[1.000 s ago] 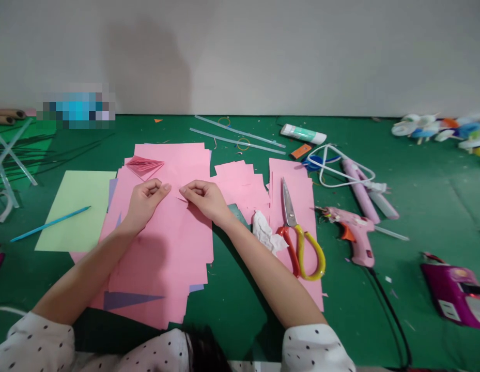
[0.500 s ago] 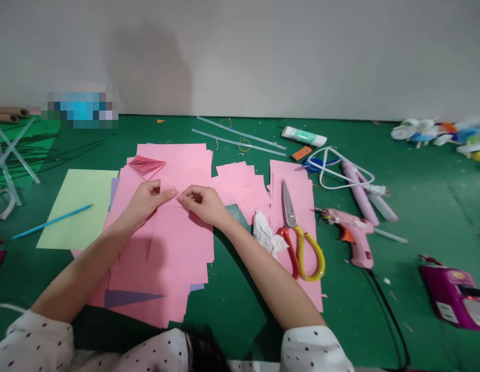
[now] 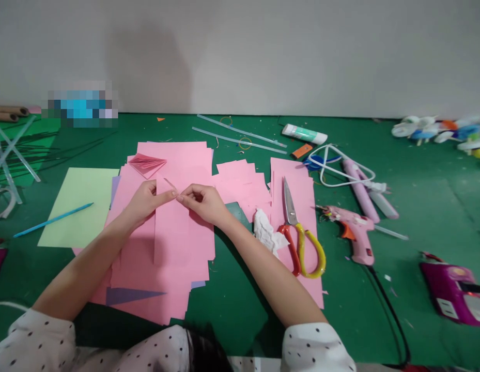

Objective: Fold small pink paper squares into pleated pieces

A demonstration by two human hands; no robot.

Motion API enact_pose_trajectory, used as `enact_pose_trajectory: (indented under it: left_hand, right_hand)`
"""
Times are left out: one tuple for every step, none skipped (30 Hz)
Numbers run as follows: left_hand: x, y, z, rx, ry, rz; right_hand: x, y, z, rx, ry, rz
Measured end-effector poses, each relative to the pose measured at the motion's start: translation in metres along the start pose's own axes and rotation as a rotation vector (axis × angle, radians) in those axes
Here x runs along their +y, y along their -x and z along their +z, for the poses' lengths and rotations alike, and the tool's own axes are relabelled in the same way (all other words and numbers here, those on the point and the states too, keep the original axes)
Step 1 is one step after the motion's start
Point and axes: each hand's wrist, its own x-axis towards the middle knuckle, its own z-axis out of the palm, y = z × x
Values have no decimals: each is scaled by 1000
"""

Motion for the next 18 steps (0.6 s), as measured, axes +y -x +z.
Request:
enact_pose_trajectory:
  left_hand:
    - [-1, 0, 0, 2, 19, 7]
    - [-1, 0, 0, 9, 37, 10]
    - [-1, 0, 0, 17, 52, 10]
    - [-2, 0, 0, 24, 62, 6]
    - [-2, 0, 0, 28, 67, 3]
    - [-2, -1, -1, 29, 68, 1]
    - [-2, -1, -1, 27, 67, 2]
    - [-3, -1, -1, 24, 67, 4]
    - [-3, -2, -2, 20, 68, 6]
    - [-4, -2, -2, 21, 67, 10]
    - [-4, -3, -2, 25, 61, 14]
    - [-5, -3, -2, 31, 52, 18]
    - [-5, -3, -2, 38, 41, 19]
    - [-6, -4, -1, 43, 31, 17]
    - [-5, -3, -1, 45, 27, 12]
    - [-5, -3, 0, 43, 28, 5]
    - [-4, -3, 0, 39, 32, 1]
    - [-4, -3, 1, 36, 36, 3]
  right_hand:
    - [0, 0, 0, -7, -10, 3]
    - [1, 0, -1, -11, -18, 7]
    - [1, 0, -1, -12, -22, 9]
    - [2, -1, -2, -11, -20, 10]
    - [3, -1, -2, -7, -15, 8]
    - [4, -2, -2, -2, -8, 5]
    - [5, -3, -3, 5, 0, 1]
    - [5, -3, -3, 9, 7, -1]
    - [5, -3, -2, 12, 9, -3]
    - [5, -3, -2, 16, 8, -4]
    - [4, -3, -1, 19, 4, -5]
    - [4, -3, -1, 20, -3, -6]
    - [3, -2, 0, 21, -10, -6]
    - [2, -2, 0, 21, -14, -5]
    - [1, -1, 1, 21, -13, -5]
    - [0, -1, 1, 22, -9, -6]
    - [0, -1, 1, 24, -4, -9]
    - [0, -1, 1, 27, 1, -14]
